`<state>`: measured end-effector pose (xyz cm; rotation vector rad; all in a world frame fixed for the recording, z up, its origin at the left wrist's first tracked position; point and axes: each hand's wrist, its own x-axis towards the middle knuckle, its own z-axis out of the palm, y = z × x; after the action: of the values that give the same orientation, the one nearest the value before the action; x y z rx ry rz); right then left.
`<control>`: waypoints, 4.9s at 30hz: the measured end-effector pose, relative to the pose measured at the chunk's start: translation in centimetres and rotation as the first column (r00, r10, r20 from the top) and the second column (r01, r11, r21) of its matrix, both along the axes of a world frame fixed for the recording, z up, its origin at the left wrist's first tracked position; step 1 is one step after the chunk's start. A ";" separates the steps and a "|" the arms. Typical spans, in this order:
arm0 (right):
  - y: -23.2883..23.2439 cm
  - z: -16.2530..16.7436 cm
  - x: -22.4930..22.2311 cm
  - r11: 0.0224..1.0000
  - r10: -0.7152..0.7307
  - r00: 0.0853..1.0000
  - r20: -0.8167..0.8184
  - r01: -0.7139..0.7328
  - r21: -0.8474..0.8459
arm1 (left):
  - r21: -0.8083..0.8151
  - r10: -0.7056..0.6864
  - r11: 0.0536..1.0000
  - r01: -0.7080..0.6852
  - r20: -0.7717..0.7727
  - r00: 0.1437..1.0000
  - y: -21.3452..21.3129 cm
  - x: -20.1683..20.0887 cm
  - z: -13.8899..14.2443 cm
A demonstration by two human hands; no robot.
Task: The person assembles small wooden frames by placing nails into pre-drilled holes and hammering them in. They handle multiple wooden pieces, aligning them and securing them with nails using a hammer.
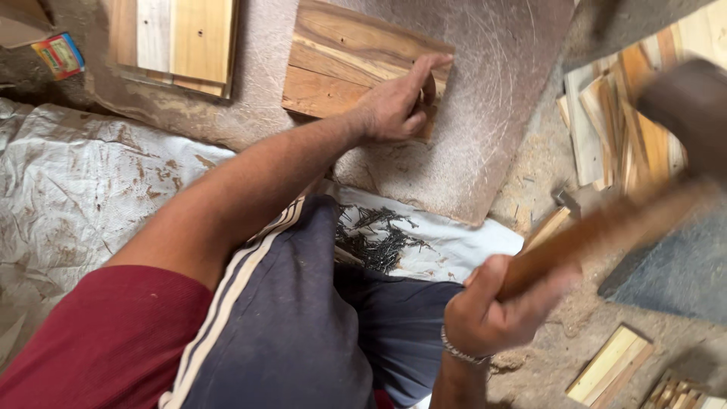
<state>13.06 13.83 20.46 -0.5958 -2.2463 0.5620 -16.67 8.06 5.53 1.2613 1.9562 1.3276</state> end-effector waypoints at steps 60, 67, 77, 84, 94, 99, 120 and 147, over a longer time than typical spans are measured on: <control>-2.9 -13.7 1.5 0.319 -0.057 0.960 0.275 0.278 -0.906 | -0.423 0.454 0.833 -0.358 0.151 0.878 -13.5 -12.1 -0.4; -2.6 -13.8 1.6 0.327 -0.055 0.958 0.283 0.285 -0.901 | -0.382 0.443 0.859 -0.340 0.222 0.869 -13.3 -11.0 2.0; -2.5 -13.8 1.6 0.334 -0.062 0.957 0.284 0.288 -0.897 | 0.189 0.192 0.964 -0.190 0.003 0.981 -15.1 -7.9 5.4; -2.5 -14.1 1.8 0.335 -0.046 0.966 0.255 0.256 -0.907 | 0.278 0.158 0.956 -0.088 -0.241 0.957 -16.5 -5.4 5.9; -2.4 -14.0 1.8 0.345 -0.041 0.951 0.305 0.300 -0.889 | 0.258 0.125 0.963 -0.073 -0.192 0.973 -17.0 -5.0 6.0; -2.4 -14.6 1.9 0.309 -0.067 0.957 0.283 0.290 -0.906 | 0.312 0.148 0.926 -0.214 0.221 0.964 -14.5 -4.9 5.0; -4.0 0.9 -1.5 0.611 0.111 0.977 0.183 0.078 -0.788 | 0.333 0.302 0.894 -0.299 0.045 0.952 -12.0 -6.0 0.2; -6.0 6.3 -13.3 0.870 0.421 0.751 0.509 -0.175 -0.461 | 0.424 0.380 0.833 -0.355 0.028 0.925 -10.6 -6.1 -2.3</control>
<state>-0.19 7.86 26.77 -0.6680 -2.8931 1.1409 -22.79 -2.52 3.26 1.1426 2.0970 2.0188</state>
